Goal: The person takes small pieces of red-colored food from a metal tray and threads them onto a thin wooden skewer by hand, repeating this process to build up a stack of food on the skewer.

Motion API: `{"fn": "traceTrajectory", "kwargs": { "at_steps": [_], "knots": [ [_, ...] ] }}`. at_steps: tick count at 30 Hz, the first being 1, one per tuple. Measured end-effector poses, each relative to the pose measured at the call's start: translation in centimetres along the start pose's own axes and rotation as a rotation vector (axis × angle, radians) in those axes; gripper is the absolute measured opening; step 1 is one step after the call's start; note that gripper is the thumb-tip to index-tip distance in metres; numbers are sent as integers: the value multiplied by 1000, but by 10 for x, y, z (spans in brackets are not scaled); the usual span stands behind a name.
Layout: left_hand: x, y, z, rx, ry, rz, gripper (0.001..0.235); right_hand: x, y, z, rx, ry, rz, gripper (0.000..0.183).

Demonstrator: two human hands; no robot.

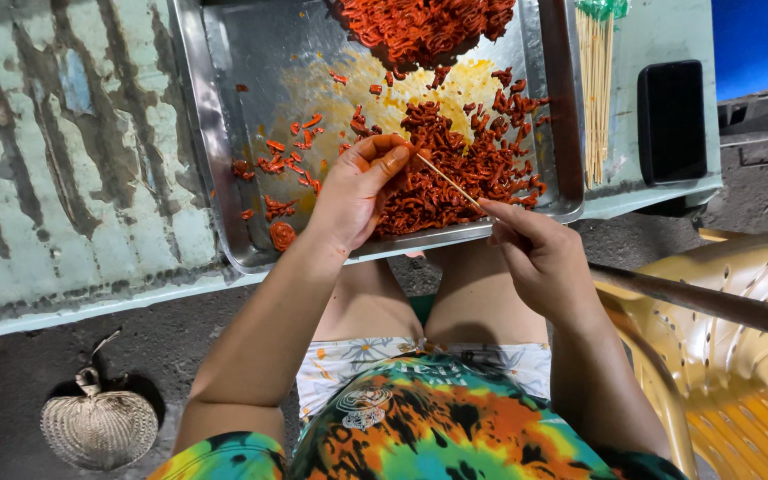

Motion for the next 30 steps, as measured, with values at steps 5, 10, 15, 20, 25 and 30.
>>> {"fn": "traceTrajectory", "kwargs": {
  "at_steps": [5,10,15,20,25,30],
  "knots": [
    [2,0,2,-6,1,0,17,-3,-1,-2,-4,6,-10,44],
    [2,2,5,-25,4,9,18,-4,2,-2,-6,1,13,45],
    [2,3,6,-13,-91,37,17,-7,3,-2,9,2,11,43],
    [1,4,8,6,-162,40,17,-4,5,-1,12,-38,37,42],
    [-3,3,5,23,-274,75,15,3,7,6,10,-101,38,41],
    [-24,-5,-2,76,-388,90,15,18,8,16,-22,-141,109,45]
  ]
}}
Point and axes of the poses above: each hand's wrist, its own y-axis away from the middle knuckle, its own z-axis out of the palm, x = y × z, the point moved 7 cm from there along -y, towards the middle knuckle, and after that the axes turned 13 degrees about -z, right-handed, at the moved point
